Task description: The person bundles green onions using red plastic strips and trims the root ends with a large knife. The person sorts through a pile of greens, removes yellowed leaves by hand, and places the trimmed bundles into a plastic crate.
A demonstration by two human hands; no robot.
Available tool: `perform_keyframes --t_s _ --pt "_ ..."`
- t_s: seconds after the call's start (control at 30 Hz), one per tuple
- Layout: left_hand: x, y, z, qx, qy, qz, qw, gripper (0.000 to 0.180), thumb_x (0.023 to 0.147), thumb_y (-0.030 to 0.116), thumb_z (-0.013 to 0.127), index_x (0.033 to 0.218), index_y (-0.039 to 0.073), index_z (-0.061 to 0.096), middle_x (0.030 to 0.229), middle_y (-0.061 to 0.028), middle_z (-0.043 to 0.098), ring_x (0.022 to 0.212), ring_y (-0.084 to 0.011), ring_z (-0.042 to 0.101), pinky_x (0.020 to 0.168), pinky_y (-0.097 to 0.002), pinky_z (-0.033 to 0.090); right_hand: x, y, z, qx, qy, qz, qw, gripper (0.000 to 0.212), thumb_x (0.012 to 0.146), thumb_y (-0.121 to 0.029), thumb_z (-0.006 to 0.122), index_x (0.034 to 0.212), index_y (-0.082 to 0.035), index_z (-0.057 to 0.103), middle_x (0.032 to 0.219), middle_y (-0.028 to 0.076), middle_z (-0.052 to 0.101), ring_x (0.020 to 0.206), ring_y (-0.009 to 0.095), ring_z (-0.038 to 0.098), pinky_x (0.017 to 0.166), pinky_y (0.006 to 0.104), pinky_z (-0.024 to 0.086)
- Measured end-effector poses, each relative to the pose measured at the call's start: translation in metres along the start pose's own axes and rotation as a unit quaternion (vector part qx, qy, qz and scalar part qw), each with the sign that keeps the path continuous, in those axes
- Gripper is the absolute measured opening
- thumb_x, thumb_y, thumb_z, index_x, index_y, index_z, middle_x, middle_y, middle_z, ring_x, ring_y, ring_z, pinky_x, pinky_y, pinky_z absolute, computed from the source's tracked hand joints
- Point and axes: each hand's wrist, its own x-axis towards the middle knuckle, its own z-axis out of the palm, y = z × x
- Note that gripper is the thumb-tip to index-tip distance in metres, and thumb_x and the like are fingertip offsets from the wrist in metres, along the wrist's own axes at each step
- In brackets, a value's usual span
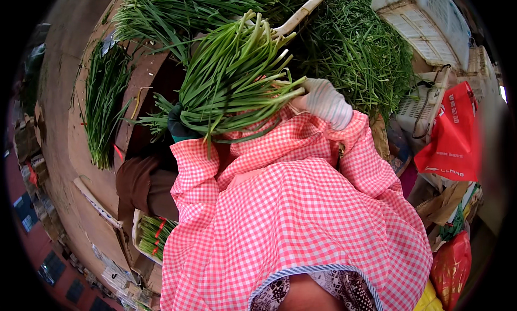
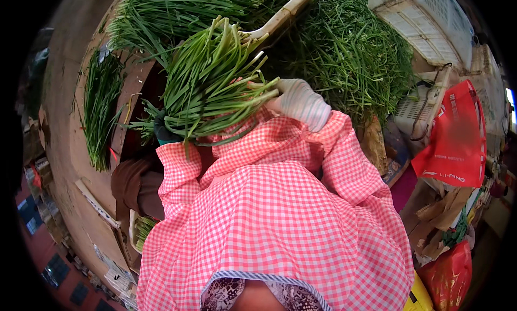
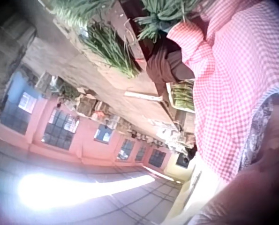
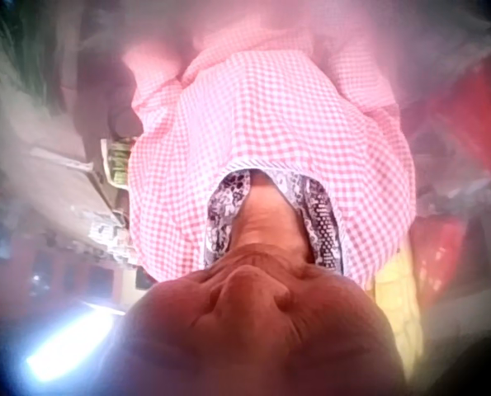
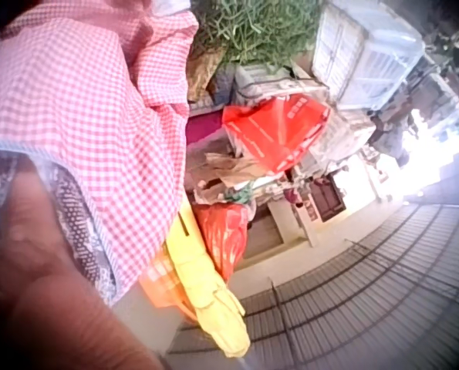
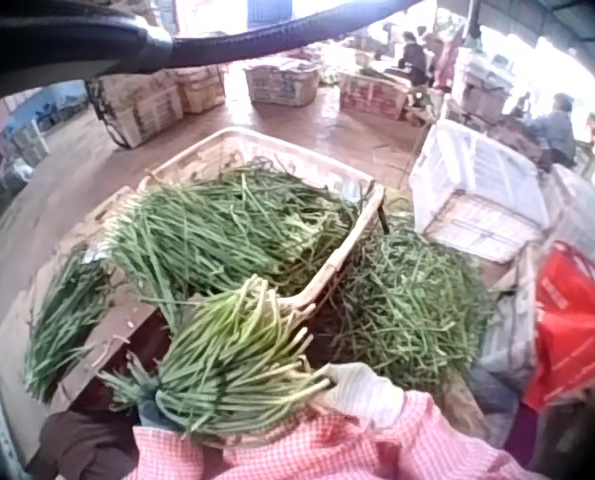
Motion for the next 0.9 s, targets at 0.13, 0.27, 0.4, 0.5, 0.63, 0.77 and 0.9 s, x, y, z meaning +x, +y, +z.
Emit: perform_keyframes --t_s 0.13,0.27,0.4,0.5,0.63,0.77,0.9 --pt "0.001 -0.002 -0.006 -0.016 -0.023 0.012 1.000 0.041 0.076 0.019 0.052 0.111 -0.002 0.057 0.109 -0.0216 0.059 0.098 -0.0365 0.059 0.087 -0.0513 0.047 -0.015 0.029 -0.044 -0.061 0.023 0.130 0.989 0.027 0.078 -0.026 0.060 0.098 -0.007 0.065 0.078 0.013 0.065 0.069 0.018 0.062 0.066 0.0311 0.047" --pt "0.003 -0.009 0.004 -0.021 -0.016 0.017 1.000 0.043 0.076 0.019 0.052 0.113 -0.002 0.056 0.111 -0.0219 0.059 0.099 -0.0365 0.058 0.088 -0.0508 0.047 -0.025 0.091 -0.076 -0.148 0.149 0.049 0.976 0.043 0.079 -0.032 0.055 0.113 -0.006 0.059 0.099 0.017 0.064 0.091 0.028 0.063 0.080 0.0316 0.048" --pt "0.001 -0.009 0.010 0.001 0.001 0.033 0.999 0.046 0.074 0.018 0.052 0.115 -0.002 0.054 0.113 -0.0223 0.057 0.102 -0.0370 0.057 0.090 -0.0507 0.046 -0.003 -0.005 -0.055 -0.033 0.027 -0.034 0.999 0.041 0.080 -0.031 0.054 0.110 -0.004 0.060 0.100 0.016 0.064 0.093 0.024 0.062 0.082 0.0311 0.048" --pt "0.002 -0.006 0.010 -0.008 -0.051 0.013 0.999 0.048 0.073 0.017 0.051 0.117 -0.003 0.052 0.115 -0.0227 0.056 0.103 -0.0374 0.056 0.091 -0.0509 0.045 0.027 -0.039 -0.022 -0.038 -0.099 -0.009 0.994 0.033 0.079 -0.031 0.059 0.099 -0.006 0.065 0.082 0.012 0.066 0.074 0.019 0.063 0.070 0.0314 0.048" --pt "-0.003 -0.008 0.012 -0.014 -0.034 0.031 0.999 0.050 0.072 0.017 0.050 0.118 -0.003 0.051 0.116 -0.0232 0.055 0.103 -0.0378 0.056 0.092 -0.0508 0.044 0.029 -0.032 -0.004 0.094 -0.029 -0.002 0.995 0.023 0.078 -0.022 0.059 0.088 -0.002 0.066 0.076 0.011 0.066 0.065 0.017 0.060 0.063 0.0286 0.049" --pt "0.002 -0.009 0.000 -0.008 -0.013 0.031 0.999 0.049 0.073 0.017 0.050 0.118 -0.003 0.051 0.116 -0.0223 0.055 0.103 -0.0371 0.056 0.092 -0.0502 0.045 0.012 -0.006 -0.045 0.028 0.089 0.034 0.995 0.022 0.079 -0.020 0.056 0.086 -0.003 0.066 0.071 0.008 0.064 0.062 0.014 0.058 0.058 0.0265 0.046" --pt "0.004 -0.009 -0.004 -0.016 0.010 0.019 1.000 0.048 0.074 0.016 0.050 0.118 -0.003 0.051 0.116 -0.0214 0.056 0.103 -0.0362 0.056 0.091 -0.0493 0.045 -0.021 0.071 -0.139 -0.148 0.260 0.222 0.928 0.029 0.081 -0.029 0.053 0.091 -0.005 0.065 0.075 0.011 0.065 0.064 0.019 0.059 0.062 0.0322 0.046"
